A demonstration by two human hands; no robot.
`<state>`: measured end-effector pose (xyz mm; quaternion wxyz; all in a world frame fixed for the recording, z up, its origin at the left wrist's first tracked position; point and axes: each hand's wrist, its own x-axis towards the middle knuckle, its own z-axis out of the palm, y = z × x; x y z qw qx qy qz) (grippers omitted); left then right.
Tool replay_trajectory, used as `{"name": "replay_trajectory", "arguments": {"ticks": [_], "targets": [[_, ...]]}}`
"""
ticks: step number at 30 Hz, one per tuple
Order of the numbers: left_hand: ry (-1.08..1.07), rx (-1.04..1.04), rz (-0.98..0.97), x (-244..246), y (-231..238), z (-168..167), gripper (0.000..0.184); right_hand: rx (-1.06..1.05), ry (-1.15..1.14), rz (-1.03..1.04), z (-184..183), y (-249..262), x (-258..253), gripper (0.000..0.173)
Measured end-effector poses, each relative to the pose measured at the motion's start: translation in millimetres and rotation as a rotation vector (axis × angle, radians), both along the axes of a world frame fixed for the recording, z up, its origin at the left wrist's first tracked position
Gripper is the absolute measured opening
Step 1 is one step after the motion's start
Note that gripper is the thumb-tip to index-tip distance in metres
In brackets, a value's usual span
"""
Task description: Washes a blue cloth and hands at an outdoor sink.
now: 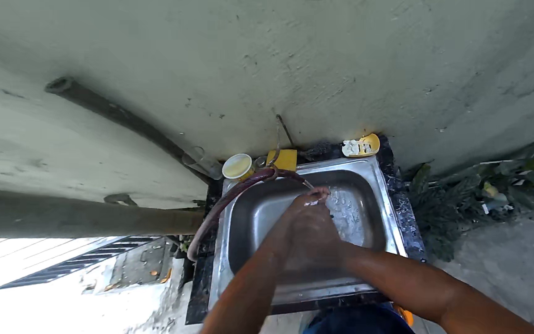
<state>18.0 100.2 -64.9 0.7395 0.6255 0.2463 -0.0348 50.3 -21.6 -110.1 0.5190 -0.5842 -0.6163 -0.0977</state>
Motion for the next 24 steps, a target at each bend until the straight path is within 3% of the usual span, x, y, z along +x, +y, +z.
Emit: {"name": "replay_trajectory", "arguments": {"ticks": [3, 7, 11, 14, 21, 24], "targets": [[0.16, 0.006, -0.288, 6, 8, 2, 0.021, 0.052, -0.224, 0.222, -13, -9, -4, 0.019], [0.378, 0.162, -0.47, 4, -6, 6, 0.023, -0.053, -0.3, 0.392, -24, -20, -11, 0.016], [0.532, 0.396, -0.543, 7, -20, -1, 0.02, -0.441, -0.195, 0.559, -25, -28, -13, 0.025], [0.642, 0.565, -0.583, 12, -34, -4, 0.024, -0.442, -0.298, 0.549, -37, -26, -20, 0.019], [0.737, 0.726, -0.533, 20, -57, -1, 0.029, -1.017, -0.069, 0.676, -7, -27, -16, 0.033], [0.724, 0.791, -0.515, 26, -63, 5, 0.032, -1.095, -0.15, 0.682, -1, -22, -16, 0.034]]}}
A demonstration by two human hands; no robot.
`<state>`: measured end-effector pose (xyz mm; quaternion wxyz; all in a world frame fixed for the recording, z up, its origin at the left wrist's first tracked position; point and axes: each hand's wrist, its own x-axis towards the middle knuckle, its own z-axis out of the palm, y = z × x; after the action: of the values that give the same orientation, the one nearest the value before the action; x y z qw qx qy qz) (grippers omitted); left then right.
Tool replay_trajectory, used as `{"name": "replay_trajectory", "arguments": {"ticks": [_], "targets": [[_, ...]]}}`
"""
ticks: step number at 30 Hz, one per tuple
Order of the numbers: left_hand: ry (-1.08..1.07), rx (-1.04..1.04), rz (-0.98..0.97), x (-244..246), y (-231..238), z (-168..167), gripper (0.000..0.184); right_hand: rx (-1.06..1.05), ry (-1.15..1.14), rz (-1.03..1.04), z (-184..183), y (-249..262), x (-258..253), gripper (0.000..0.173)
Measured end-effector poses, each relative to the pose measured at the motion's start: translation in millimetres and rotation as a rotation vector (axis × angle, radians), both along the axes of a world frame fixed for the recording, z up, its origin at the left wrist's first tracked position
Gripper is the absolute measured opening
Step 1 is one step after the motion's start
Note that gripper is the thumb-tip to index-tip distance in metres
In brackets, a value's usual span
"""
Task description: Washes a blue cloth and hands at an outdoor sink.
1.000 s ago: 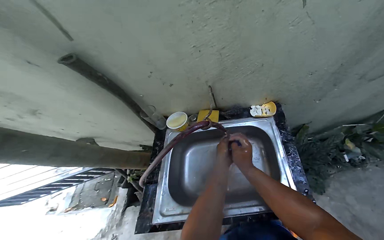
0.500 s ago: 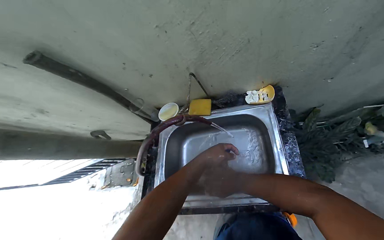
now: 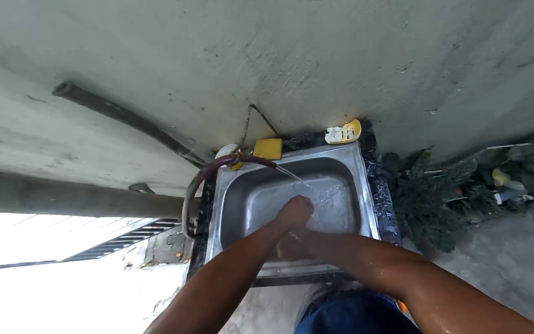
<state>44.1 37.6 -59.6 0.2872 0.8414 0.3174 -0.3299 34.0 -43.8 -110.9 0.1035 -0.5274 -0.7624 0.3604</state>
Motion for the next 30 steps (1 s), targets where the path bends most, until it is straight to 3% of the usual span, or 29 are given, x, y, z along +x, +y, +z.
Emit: {"name": "replay_trajectory", "arguments": {"ticks": [2, 4, 6, 9, 11, 12, 14, 16, 18, 21, 25, 27, 30], "targets": [[-0.023, 0.044, -0.033, 4, -12, 2, 0.033, -0.152, -0.019, -0.001, 16, 0, -2, 0.038], [-0.016, 0.055, -0.129, 11, -30, 4, 0.037, -0.293, 0.067, -0.158, 34, -10, -6, 0.044], [-0.034, 0.014, -0.216, 24, -35, 12, 0.042, -0.288, 0.044, -0.256, 56, -17, 4, 0.043], [-0.22, -0.229, -0.086, 42, -23, 29, 0.039, 0.006, -0.205, -0.211, 49, -27, 30, 0.035], [-0.413, -0.518, 0.163, 43, -15, 29, 0.042, 0.338, -0.304, -0.151, 46, -52, 49, 0.026], [-0.467, -0.562, 0.21, 46, -16, 33, 0.047, 0.546, -0.313, -0.186, 48, -72, 62, 0.018], [-0.498, -0.435, 0.116, 57, -27, 46, 0.046, 0.722, -0.282, -0.403, 71, -127, 91, 0.012], [-0.518, -0.316, 0.03, 71, -46, 48, 0.037, 0.75, -0.221, -0.781, 86, -200, 117, 0.015], [-0.537, -0.252, 0.001, 93, -72, 43, 0.032, 0.625, -0.149, -1.216, 85, -283, 144, 0.02], [-0.505, -0.222, -0.054, 140, -127, 37, 0.035, 0.09, -0.068, -1.704, 58, -417, 175, 0.028], [-0.458, -0.28, -0.147, 210, -224, 19, 0.029, -0.116, 0.162, -2.198, 8, -576, 155, 0.03], [-0.434, -0.229, -0.22, 242, -271, -13, 0.029, -0.214, 0.239, -2.358, -26, -642, 136, 0.029], [-0.319, -0.2, -0.255, 268, -337, -90, 0.038, -0.302, 0.45, -2.56, -75, -709, 107, 0.022]]}}
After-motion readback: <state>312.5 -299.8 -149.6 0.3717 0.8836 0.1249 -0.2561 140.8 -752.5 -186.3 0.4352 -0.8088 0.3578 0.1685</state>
